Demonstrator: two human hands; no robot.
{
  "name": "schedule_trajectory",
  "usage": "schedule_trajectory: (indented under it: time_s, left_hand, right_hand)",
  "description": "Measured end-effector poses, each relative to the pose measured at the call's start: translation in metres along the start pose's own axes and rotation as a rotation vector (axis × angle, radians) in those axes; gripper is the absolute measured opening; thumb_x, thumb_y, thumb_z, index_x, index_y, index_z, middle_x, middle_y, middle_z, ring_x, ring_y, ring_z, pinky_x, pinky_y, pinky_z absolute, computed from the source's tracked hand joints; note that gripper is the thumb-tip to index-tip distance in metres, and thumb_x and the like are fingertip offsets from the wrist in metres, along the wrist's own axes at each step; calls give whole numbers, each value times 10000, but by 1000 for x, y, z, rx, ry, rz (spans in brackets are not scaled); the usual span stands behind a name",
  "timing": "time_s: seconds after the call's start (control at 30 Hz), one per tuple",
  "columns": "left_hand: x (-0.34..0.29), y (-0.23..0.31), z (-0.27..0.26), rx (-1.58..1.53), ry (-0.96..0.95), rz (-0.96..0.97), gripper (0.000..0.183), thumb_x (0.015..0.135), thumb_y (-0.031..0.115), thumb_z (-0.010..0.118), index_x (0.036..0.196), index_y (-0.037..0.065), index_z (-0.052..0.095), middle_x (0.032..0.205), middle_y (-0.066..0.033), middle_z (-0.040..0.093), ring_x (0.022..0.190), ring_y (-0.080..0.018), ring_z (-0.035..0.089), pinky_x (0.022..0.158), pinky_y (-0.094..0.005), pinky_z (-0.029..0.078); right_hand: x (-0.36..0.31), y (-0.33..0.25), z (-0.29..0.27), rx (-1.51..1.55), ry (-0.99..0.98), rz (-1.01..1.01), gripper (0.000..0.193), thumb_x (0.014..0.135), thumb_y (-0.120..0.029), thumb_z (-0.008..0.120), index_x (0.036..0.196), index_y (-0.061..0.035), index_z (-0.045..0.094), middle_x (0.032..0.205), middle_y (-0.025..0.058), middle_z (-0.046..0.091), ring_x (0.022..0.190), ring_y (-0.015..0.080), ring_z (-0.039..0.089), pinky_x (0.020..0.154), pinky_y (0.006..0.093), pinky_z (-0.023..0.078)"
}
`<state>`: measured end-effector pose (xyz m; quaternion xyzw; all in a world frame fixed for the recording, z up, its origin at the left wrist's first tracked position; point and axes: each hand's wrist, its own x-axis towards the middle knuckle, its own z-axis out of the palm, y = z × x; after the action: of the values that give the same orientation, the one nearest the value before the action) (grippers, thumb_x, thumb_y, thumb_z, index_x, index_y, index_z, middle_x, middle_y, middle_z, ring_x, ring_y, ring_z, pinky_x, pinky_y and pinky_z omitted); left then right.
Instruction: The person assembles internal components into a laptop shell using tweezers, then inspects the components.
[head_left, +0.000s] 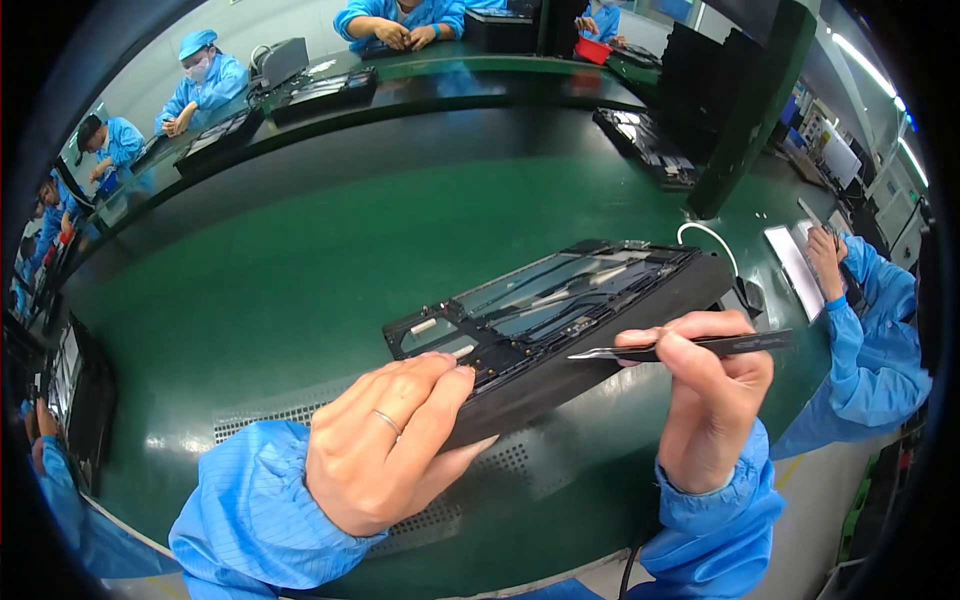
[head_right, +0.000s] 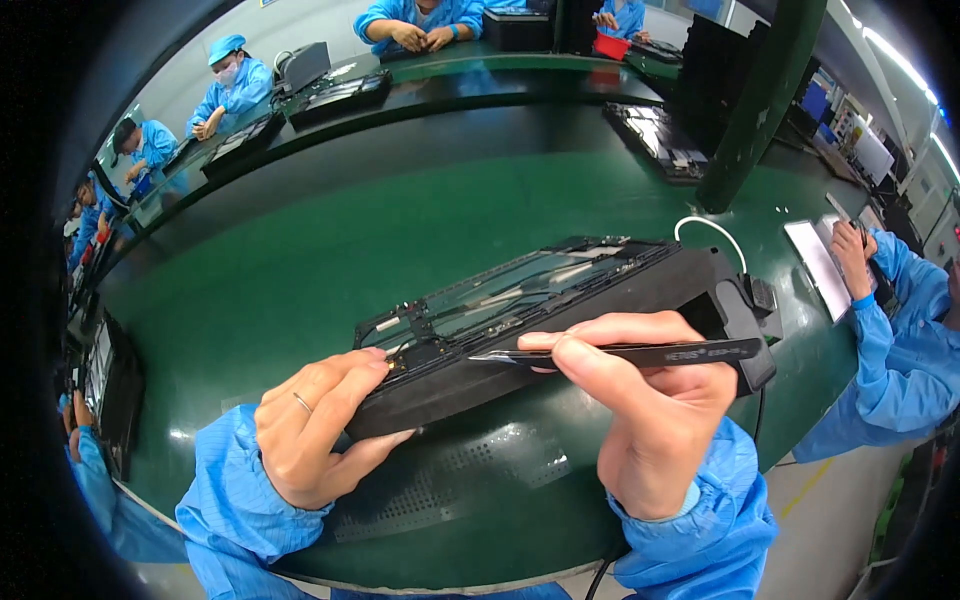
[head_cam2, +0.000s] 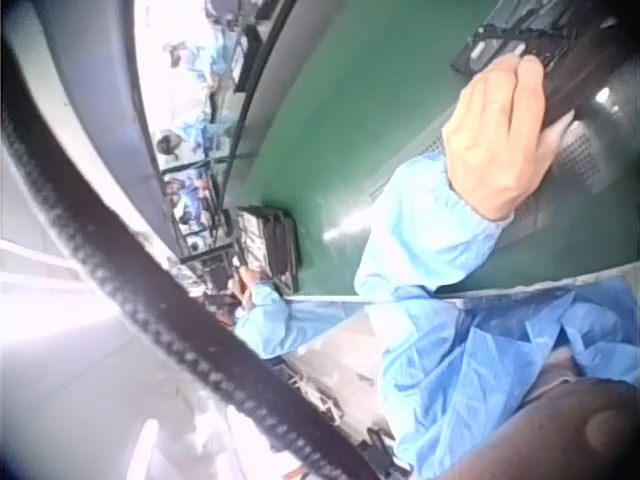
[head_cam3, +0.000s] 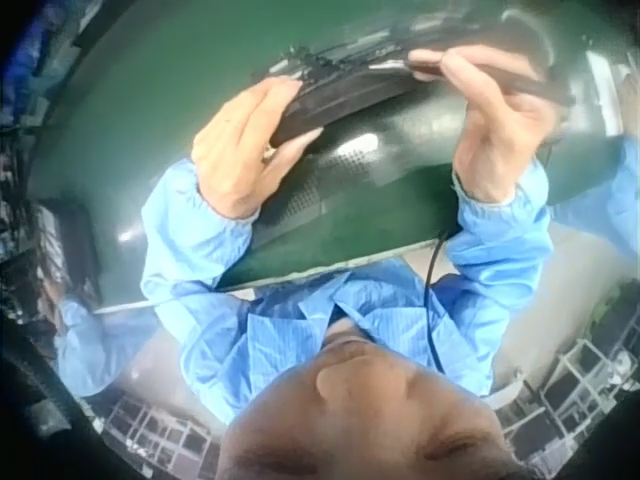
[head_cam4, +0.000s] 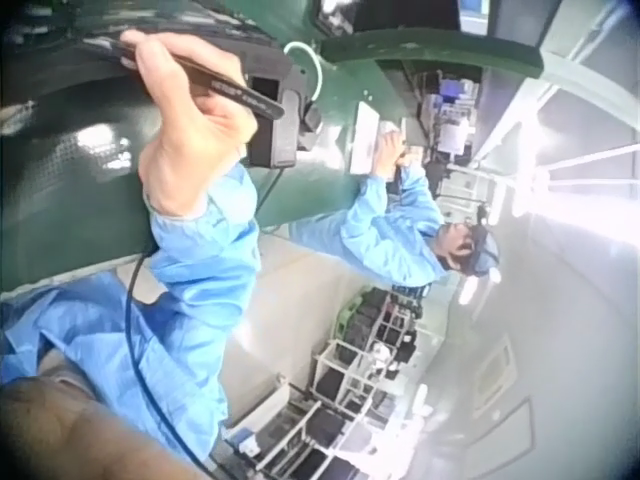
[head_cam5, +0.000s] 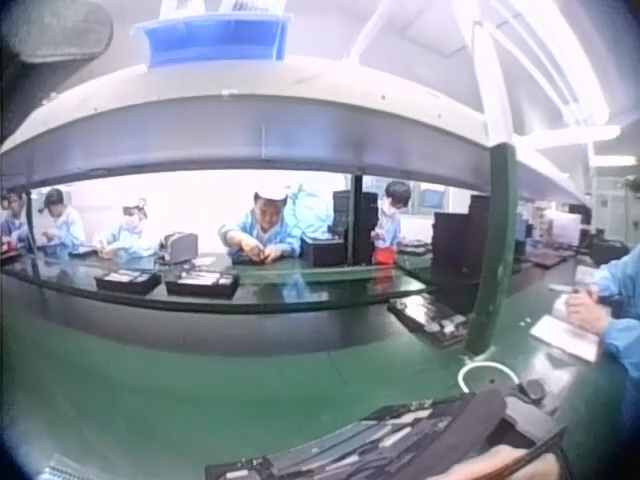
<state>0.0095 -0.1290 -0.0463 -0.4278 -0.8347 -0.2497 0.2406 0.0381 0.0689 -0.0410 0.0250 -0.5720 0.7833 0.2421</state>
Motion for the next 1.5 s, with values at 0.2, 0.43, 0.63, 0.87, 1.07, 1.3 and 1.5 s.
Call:
schedule_trajectory:
  time_s: [0.2, 0.43, 0.63, 0.87, 1.07, 1.3, 1.5]
  left_hand:
    - [2, -2, -4, -20, 16, -9, 441, 529, 52, 733, 900, -61, 522, 825, -192, 573, 737, -290, 593, 638, -309, 490]
    - [4, -4, 0, -17, 28, -1, 428, 515, 73, 714, 875, -72, 534, 783, -162, 550, 729, -264, 580, 650, -324, 498]
    - [3, -3, 1, -12, 27, 7, 431, 516, 77, 716, 878, -73, 535, 790, -164, 550, 730, -263, 580, 659, -324, 499]
    - [1, -3, 0, -3, 45, 10, 421, 516, 78, 723, 867, -69, 543, 790, -165, 549, 725, -261, 583, 648, -322, 501]
    - [1, -2, 0, -1, 26, 4, 420, 518, 80, 724, 868, -69, 544, 799, -170, 552, 728, -263, 584, 653, -323, 502]
    - [1, 0, -1, 3, 27, 8, 424, 517, 81, 724, 870, -70, 544, 802, -172, 553, 731, -265, 584, 656, -324, 502]
    - [-2, -4, -3, -1, 24, 13, 434, 505, 69, 725, 872, -73, 543, 799, -172, 548, 732, -268, 584, 653, -325, 501]
  right_hand:
    - [5, 5, 7, 5, -37, -54, 80, 667, 56, 574, 745, 68, 560, 731, 153, 590, 689, 259, 606, 667, 314, 475]
    - [6, 4, 8, -64, -7, -36, 89, 658, 53, 581, 743, 67, 561, 744, 167, 596, 696, 225, 595, 665, 284, 463]
    - [4, 5, 6, -92, -8, -53, 81, 664, 45, 581, 743, 57, 566, 752, 162, 594, 690, 216, 592, 665, 281, 462]
    - [1, 4, 6, -99, 1, -29, 72, 663, 32, 588, 731, 51, 575, 761, 157, 595, 681, 193, 579, 651, 270, 451]
    - [1, 5, 5, -94, -5, -30, 73, 664, 30, 588, 734, 50, 581, 764, 153, 597, 688, 189, 576, 659, 273, 447]
    - [1, 4, 4, -104, -25, -31, 70, 675, 24, 587, 740, 48, 587, 773, 149, 598, 702, 188, 576, 668, 270, 446]
    - [0, 9, 6, -137, -48, -72, 78, 681, 27, 583, 755, 52, 591, 778, 144, 597, 704, 178, 574, 665, 260, 445]
